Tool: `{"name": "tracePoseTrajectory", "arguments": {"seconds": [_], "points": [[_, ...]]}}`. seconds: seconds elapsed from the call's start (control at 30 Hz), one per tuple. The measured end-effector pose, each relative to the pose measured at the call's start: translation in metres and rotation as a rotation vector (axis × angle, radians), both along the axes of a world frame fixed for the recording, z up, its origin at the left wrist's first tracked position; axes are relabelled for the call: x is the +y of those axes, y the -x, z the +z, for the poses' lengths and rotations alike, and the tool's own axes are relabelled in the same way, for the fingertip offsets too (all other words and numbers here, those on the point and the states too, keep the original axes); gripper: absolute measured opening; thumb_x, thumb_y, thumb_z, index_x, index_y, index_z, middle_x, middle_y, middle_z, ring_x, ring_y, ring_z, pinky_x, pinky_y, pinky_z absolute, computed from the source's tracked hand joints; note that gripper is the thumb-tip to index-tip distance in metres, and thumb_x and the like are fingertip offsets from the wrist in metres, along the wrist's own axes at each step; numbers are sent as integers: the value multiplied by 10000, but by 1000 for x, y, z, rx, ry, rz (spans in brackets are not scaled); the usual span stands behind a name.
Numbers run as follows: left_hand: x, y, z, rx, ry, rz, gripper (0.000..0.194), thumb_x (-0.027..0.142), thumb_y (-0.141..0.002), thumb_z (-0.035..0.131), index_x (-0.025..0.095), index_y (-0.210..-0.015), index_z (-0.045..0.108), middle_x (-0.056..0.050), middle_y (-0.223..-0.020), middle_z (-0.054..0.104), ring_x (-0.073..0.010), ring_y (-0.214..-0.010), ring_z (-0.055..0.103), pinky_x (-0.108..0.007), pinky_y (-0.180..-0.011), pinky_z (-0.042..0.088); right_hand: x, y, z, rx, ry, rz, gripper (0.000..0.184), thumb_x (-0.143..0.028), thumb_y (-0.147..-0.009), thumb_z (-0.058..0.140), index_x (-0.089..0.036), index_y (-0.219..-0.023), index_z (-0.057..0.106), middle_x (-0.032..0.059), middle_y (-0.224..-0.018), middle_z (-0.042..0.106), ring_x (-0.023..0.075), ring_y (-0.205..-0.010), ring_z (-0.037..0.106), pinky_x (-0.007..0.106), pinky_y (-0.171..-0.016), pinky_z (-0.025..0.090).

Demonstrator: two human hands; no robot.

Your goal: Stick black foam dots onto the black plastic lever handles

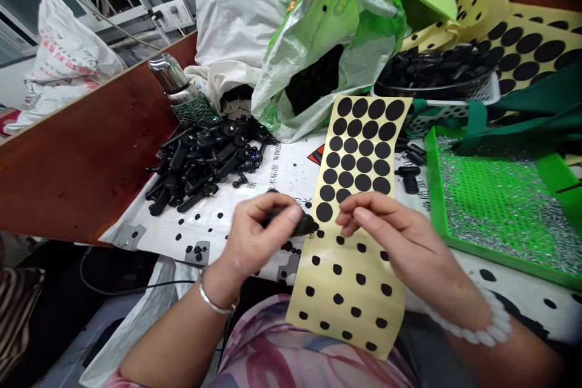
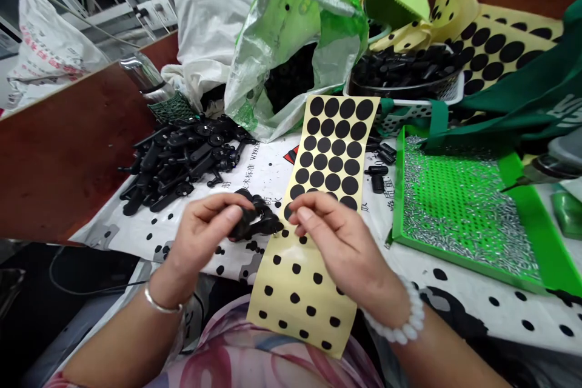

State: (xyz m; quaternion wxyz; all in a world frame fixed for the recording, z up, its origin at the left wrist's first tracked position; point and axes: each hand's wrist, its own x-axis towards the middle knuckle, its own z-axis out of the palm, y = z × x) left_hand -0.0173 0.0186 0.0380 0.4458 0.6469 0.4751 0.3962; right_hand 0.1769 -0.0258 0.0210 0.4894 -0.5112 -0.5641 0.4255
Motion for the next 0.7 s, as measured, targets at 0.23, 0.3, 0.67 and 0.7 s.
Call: {"name": "tracePoseTrajectory", "arguments": {"seconds": [0.23, 0.3, 0.67, 0.7], "points": [[62, 41, -20, 582, -218, 302, 405, 539, -773, 560, 154, -792, 683, -40, -684, 653, -165, -645, 567, -257, -577, 397, 11, -24, -26, -628, -205, -141, 186, -321, -892, 516, -197, -917, 653, 68, -903, 653, 211, -799, 622, 341, -664, 497], [69, 39, -26, 665, -153, 184, 514, 614, -796, 490, 153, -886, 698, -62, -777, 691, -193, -705, 596, -270, -602, 408, 17, -19, -32, -812, -262, -94, 218, -277, -917, 469, -180, -956, 660, 73, -889, 642, 210, -794, 613, 353, -699, 494], [69, 30, -16, 983, -139, -63, 711, 625, -863, 343, 102, -1319, 492, -176, -1295, 565, -316, -1180, 536, -388, -964, 407, 37, 9, -43, -1135, -239, -6, 263, -182, -911, 448, -138, -861, 703, 126, -842, 590, 236, -745, 514, 386, -703, 391], [68, 29, -16, 992, -129, -49, 732, 624, -861, 344, 90, -1348, 459, -179, -1334, 537, -319, -1212, 514, -389, -984, 397, 36, 10, -41, -1145, -215, -8, 255, -181, -910, 461, -144, -839, 703, 125, -851, 597, 238, -767, 521, 384, -715, 391]]}}
